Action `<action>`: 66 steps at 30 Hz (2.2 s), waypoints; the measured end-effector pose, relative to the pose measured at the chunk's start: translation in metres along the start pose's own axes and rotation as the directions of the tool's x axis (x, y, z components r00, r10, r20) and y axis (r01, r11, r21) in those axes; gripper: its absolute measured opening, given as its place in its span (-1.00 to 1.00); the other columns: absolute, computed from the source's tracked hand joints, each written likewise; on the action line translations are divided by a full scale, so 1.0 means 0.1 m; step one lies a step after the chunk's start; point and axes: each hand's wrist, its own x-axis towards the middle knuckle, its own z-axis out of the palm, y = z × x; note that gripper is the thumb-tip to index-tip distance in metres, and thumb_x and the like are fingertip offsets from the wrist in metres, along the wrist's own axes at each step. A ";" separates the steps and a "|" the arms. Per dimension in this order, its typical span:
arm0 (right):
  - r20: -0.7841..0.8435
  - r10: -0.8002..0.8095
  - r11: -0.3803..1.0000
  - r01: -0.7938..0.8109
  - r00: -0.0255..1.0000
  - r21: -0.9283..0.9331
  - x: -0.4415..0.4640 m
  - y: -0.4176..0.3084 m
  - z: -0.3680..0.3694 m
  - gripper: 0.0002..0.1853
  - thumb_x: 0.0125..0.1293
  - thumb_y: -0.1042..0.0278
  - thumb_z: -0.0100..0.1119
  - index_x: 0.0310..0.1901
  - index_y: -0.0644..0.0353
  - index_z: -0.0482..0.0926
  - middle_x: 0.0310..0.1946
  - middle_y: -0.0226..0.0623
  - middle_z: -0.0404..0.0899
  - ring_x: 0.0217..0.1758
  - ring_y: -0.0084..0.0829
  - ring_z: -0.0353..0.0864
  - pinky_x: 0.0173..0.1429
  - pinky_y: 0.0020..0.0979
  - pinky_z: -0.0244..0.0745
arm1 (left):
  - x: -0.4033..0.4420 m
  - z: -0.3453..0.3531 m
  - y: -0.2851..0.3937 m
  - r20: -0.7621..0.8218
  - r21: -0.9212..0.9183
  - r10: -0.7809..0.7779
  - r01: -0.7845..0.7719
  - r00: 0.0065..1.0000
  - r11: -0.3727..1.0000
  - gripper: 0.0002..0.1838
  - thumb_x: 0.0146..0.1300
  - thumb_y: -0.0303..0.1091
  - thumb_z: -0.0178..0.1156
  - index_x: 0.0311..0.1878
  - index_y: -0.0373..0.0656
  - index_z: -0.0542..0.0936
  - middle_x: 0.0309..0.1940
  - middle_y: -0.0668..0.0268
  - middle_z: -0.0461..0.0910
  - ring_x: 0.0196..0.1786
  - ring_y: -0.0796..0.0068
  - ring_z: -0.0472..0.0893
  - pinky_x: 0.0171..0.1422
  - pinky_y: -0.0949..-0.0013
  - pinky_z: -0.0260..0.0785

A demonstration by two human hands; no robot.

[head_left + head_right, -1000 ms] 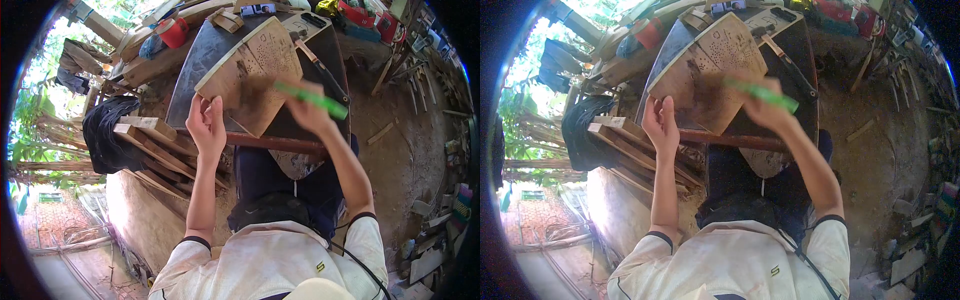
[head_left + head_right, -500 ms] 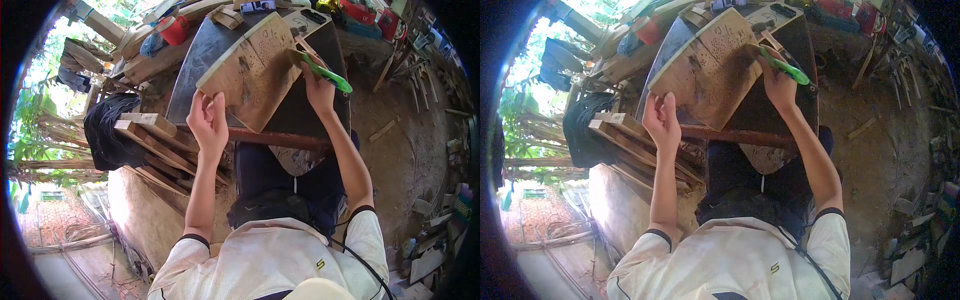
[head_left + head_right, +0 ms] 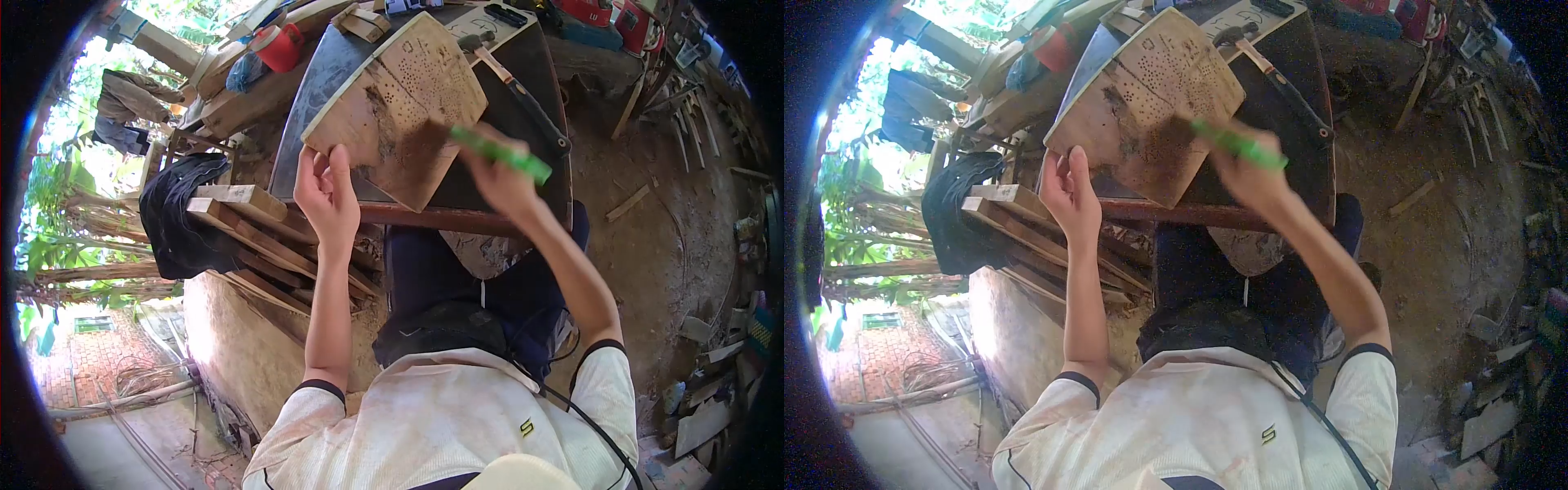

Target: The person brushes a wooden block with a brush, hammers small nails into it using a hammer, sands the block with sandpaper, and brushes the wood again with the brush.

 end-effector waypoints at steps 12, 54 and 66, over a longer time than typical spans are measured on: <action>-0.021 0.211 0.921 -0.206 0.977 -0.329 0.28 0.47 -0.44 -0.58 0.48 0.45 0.36 0.32 -0.13 0.80 0.23 -0.20 0.82 0.18 -0.08 0.86 0.15 -0.17 0.78 | -0.12 0.13 0.14 0.025 -0.018 0.076 -0.075 0.997 0.997 -0.64 0.70 -0.41 0.26 0.39 -0.43 0.54 0.02 0.18 0.81 -0.01 0.69 0.72 0.09 0.59 0.52; 0.299 0.207 0.821 0.001 0.932 -0.572 0.43 0.67 -0.89 -0.74 0.49 0.21 0.48 0.06 0.18 0.82 -0.08 0.07 0.77 0.10 0.13 0.76 0.17 0.08 0.68 | -0.15 0.21 0.13 -0.021 -0.001 0.108 -0.108 0.994 0.994 -0.65 0.64 -0.50 0.28 0.34 -0.50 0.56 0.03 0.05 0.84 0.04 0.51 0.81 0.11 0.42 0.71; 0.239 0.260 0.770 -0.051 0.935 -0.636 0.39 0.64 -0.80 -0.76 0.50 0.23 0.45 0.07 0.12 0.84 -0.16 0.10 0.74 -0.04 0.21 0.73 0.09 0.09 0.62 | -0.09 0.14 0.08 -0.020 0.012 0.091 -0.091 0.996 0.996 -0.64 0.67 -0.49 0.25 0.38 -0.49 0.55 0.04 0.11 0.80 0.04 0.55 0.77 0.10 0.47 0.65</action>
